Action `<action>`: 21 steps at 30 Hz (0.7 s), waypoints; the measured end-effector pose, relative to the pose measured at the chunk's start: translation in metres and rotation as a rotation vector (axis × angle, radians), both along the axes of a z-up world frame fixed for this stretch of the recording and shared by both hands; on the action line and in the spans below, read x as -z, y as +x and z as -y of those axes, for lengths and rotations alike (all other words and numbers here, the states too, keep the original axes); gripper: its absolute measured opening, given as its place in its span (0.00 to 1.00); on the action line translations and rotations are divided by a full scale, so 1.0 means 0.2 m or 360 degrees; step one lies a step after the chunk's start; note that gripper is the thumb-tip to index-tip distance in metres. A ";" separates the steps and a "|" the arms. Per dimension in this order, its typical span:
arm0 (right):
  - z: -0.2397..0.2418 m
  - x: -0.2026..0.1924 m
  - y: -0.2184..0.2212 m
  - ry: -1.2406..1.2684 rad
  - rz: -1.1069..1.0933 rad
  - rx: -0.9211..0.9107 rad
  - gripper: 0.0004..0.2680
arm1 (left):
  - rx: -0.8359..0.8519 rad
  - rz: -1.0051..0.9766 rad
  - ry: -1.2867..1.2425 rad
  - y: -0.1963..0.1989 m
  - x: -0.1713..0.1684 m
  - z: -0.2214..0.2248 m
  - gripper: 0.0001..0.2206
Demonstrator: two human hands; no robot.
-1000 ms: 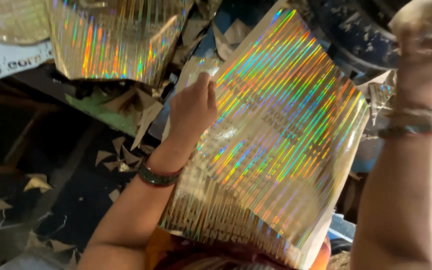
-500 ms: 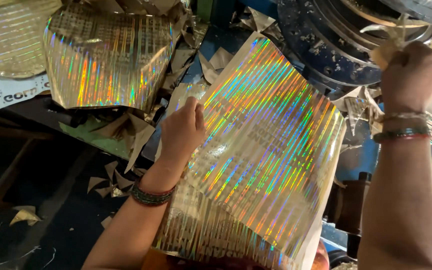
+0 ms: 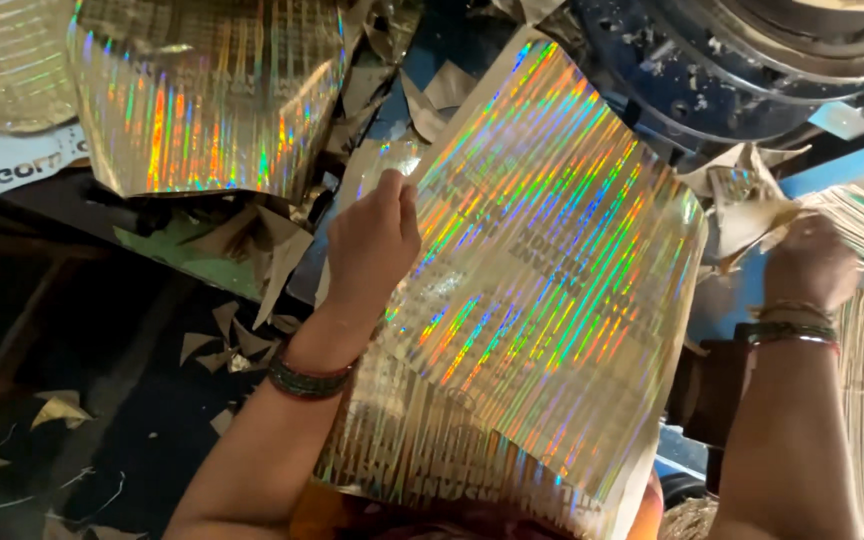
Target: The person feeds holographic foil-lined paper sheets one at a time into a plate-press machine, pulls the press lever, and removes the newly formed round paper plate. They stack finished plates on a pile beside the machine and separate scrap trimmings, repeating the cycle continuously.
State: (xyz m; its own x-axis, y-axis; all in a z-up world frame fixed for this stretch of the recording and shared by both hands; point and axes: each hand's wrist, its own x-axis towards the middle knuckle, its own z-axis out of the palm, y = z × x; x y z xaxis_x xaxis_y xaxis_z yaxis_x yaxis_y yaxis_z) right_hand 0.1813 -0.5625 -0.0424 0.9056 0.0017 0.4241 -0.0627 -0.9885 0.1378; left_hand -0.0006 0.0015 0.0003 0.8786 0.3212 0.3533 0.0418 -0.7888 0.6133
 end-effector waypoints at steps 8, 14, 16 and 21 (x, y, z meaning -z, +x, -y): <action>-0.47 -0.51 0.16 -0.0134 0.0685 -0.0292 0.07 | -0.0001 0.0048 0.0054 0.01 0.04 -0.01 0.07; -0.83 -0.86 0.14 -0.0419 0.0929 -0.0628 0.19 | 0.0006 0.0013 0.0005 0.01 0.03 -0.03 0.07; -0.75 -0.82 0.23 -0.0412 0.0781 -0.0711 0.20 | 0.0023 0.0021 -0.0021 0.00 0.04 -0.03 0.07; -0.13 -0.36 0.80 0.0120 0.0536 -0.0614 0.16 | -0.0024 -0.0038 -0.0042 0.00 0.01 -0.02 0.08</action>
